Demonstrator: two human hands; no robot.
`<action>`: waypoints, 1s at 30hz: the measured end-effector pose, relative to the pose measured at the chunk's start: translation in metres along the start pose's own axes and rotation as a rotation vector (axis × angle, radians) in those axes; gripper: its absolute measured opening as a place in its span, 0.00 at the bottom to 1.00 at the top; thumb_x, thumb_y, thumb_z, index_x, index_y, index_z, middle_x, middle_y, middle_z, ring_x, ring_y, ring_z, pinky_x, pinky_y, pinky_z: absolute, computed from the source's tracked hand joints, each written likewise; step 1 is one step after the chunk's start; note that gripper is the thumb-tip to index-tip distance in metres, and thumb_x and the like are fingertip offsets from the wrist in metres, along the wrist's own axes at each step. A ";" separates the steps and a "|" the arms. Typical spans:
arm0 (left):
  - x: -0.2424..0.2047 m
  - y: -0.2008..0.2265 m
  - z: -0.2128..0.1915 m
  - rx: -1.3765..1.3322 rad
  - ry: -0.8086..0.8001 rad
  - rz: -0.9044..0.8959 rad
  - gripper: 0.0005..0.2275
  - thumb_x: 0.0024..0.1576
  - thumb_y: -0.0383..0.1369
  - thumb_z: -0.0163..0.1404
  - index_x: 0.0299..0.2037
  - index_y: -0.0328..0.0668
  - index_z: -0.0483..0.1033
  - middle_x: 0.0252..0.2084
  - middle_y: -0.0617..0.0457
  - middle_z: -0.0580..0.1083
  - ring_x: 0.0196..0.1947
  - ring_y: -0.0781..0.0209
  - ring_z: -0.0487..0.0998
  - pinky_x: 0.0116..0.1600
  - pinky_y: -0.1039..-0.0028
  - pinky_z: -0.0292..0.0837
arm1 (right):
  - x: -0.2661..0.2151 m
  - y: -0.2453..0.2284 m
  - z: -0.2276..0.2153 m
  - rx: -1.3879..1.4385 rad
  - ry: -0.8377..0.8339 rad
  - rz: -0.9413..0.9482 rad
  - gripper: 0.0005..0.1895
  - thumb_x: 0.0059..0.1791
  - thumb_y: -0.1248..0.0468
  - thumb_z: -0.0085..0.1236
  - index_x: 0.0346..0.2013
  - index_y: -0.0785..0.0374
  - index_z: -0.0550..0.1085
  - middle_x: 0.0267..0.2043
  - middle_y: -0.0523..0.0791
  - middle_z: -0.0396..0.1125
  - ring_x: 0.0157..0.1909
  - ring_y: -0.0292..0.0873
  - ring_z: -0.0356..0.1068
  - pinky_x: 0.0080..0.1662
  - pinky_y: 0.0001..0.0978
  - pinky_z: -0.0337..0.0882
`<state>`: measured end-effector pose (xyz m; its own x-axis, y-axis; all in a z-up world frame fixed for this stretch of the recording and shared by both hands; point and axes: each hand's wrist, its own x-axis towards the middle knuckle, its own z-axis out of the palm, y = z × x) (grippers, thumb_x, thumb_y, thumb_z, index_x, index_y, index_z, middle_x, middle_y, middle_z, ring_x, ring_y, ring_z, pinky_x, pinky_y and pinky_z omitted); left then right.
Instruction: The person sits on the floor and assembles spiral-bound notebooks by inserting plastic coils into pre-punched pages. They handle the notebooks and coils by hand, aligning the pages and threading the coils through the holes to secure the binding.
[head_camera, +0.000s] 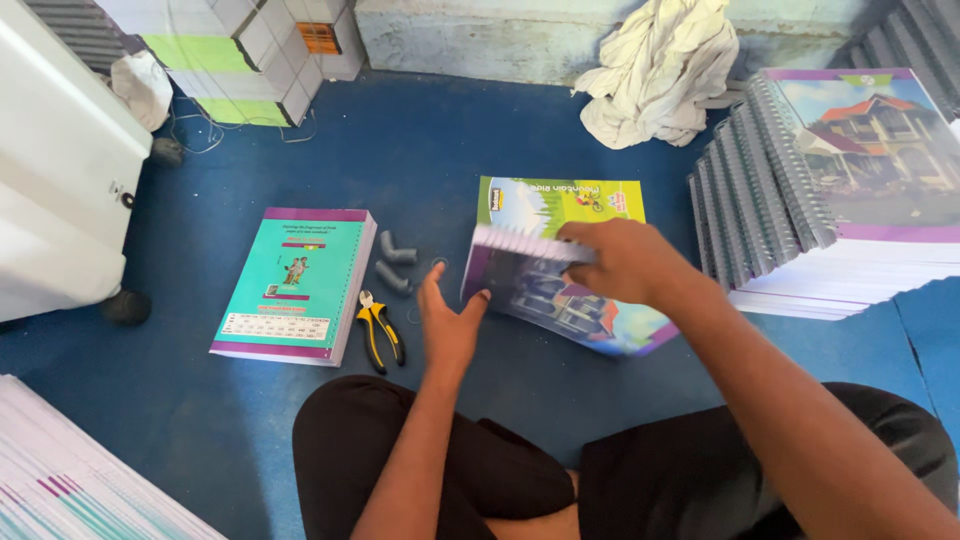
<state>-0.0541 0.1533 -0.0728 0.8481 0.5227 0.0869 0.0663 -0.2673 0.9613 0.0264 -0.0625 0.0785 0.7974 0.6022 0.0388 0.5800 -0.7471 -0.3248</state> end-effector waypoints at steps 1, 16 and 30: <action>-0.001 0.004 -0.001 0.003 0.009 -0.004 0.33 0.52 0.35 0.61 0.66 0.36 0.60 0.66 0.40 0.62 0.67 0.46 0.63 0.68 0.60 0.58 | -0.003 0.003 -0.006 0.060 0.011 0.034 0.24 0.39 0.57 0.68 0.50 0.55 0.76 0.40 0.54 0.75 0.43 0.58 0.75 0.46 0.48 0.72; -0.013 0.080 0.095 -0.733 -0.638 -0.260 0.25 0.55 0.33 0.56 0.62 0.32 0.67 0.53 0.45 0.77 0.53 0.54 0.79 0.55 0.60 0.76 | -0.036 0.105 -0.108 0.754 0.278 0.428 0.23 0.42 0.65 0.69 0.51 0.63 0.78 0.41 0.48 0.75 0.41 0.43 0.72 0.43 0.38 0.72; 0.037 0.180 0.234 -0.581 -0.896 -0.209 0.16 0.52 0.30 0.59 0.49 0.28 0.77 0.42 0.45 0.80 0.35 0.55 0.83 0.38 0.64 0.82 | -0.083 0.293 -0.162 0.888 0.306 0.737 0.30 0.46 0.60 0.65 0.59 0.70 0.70 0.47 0.52 0.73 0.45 0.45 0.75 0.49 0.37 0.75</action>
<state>0.1123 -0.0651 0.0422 0.9399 -0.3299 -0.0883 0.1948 0.3054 0.9321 0.1572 -0.3773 0.1332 0.9664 -0.0721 -0.2467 -0.2559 -0.3565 -0.8986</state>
